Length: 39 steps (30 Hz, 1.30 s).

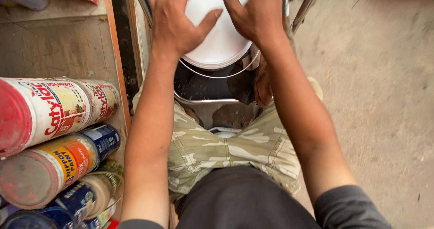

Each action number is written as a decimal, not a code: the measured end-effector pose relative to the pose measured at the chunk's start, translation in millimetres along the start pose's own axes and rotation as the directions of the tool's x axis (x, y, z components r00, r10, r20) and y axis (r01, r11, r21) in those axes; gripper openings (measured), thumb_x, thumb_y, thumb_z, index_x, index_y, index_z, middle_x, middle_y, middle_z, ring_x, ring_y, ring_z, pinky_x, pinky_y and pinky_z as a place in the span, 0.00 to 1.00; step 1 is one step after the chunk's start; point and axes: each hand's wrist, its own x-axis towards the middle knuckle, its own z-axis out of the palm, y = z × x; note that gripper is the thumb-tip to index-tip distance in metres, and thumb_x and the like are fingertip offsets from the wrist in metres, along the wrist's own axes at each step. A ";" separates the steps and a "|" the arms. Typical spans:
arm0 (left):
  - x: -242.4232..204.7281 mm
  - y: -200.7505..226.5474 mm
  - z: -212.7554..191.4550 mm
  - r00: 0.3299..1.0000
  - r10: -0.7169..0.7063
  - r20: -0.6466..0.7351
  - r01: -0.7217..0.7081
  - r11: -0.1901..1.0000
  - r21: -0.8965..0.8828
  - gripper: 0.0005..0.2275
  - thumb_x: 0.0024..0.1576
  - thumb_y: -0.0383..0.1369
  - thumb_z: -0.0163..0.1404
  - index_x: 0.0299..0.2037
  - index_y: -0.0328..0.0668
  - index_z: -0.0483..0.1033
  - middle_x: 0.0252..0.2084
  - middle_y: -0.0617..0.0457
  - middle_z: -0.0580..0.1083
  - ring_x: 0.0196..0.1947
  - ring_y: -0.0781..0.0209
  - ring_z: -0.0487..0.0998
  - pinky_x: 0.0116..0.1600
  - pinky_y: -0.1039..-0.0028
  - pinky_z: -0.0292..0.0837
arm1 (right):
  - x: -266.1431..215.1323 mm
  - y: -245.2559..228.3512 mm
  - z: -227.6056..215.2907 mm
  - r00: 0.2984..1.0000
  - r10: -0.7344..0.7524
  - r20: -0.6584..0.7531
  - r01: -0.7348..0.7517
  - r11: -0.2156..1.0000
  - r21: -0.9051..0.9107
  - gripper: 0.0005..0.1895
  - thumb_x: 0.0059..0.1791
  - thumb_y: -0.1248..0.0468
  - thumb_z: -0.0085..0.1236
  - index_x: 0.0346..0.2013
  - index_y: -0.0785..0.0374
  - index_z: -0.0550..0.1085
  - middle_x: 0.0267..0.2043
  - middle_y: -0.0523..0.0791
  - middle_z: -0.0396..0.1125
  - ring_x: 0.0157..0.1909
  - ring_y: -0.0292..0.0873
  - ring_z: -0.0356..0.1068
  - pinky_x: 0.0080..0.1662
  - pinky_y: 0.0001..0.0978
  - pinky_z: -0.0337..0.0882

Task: The person cleans a white bucket with a cloth, wiping the lid and sides while sitting on a chair. They then stand up, carry the bucket to a shelf, and place it among other stacked buckets.

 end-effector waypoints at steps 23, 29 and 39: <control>-69.9 74.8 7.8 0.996 -0.069 -0.050 0.065 0.995 -0.082 0.07 0.45 0.41 0.52 0.27 0.53 0.70 0.23 0.60 0.63 0.27 0.60 0.68 0.36 0.71 0.62 | -110.8 63.0 -31.9 0.723 0.688 -0.054 -0.621 0.683 0.385 0.17 0.40 0.58 0.60 0.10 0.58 0.66 0.10 0.40 0.52 0.18 0.33 0.53 0.23 0.23 0.56; -70.7 78.5 26.2 0.998 -0.015 -0.061 0.005 0.988 -0.155 0.10 0.42 0.40 0.55 0.31 0.52 0.72 0.24 0.59 0.65 0.27 0.57 0.70 0.36 0.68 0.64 | -86.0 9.3 -59.7 0.635 0.769 -0.064 -0.470 0.451 0.759 0.15 0.47 0.56 0.48 0.20 0.60 0.62 0.14 0.41 0.57 0.15 0.33 0.60 0.19 0.18 0.61; -51.3 17.5 -33.3 0.873 -0.427 -0.236 0.353 0.887 -0.298 0.03 0.51 0.33 0.50 0.32 0.46 0.74 0.23 0.55 0.69 0.23 0.64 0.69 0.31 0.76 0.63 | -49.8 -44.9 -41.0 0.979 0.122 0.161 -0.079 0.965 -0.252 0.05 0.41 0.63 0.51 0.28 0.60 0.67 0.27 0.49 0.58 0.35 0.54 0.60 0.35 0.46 0.64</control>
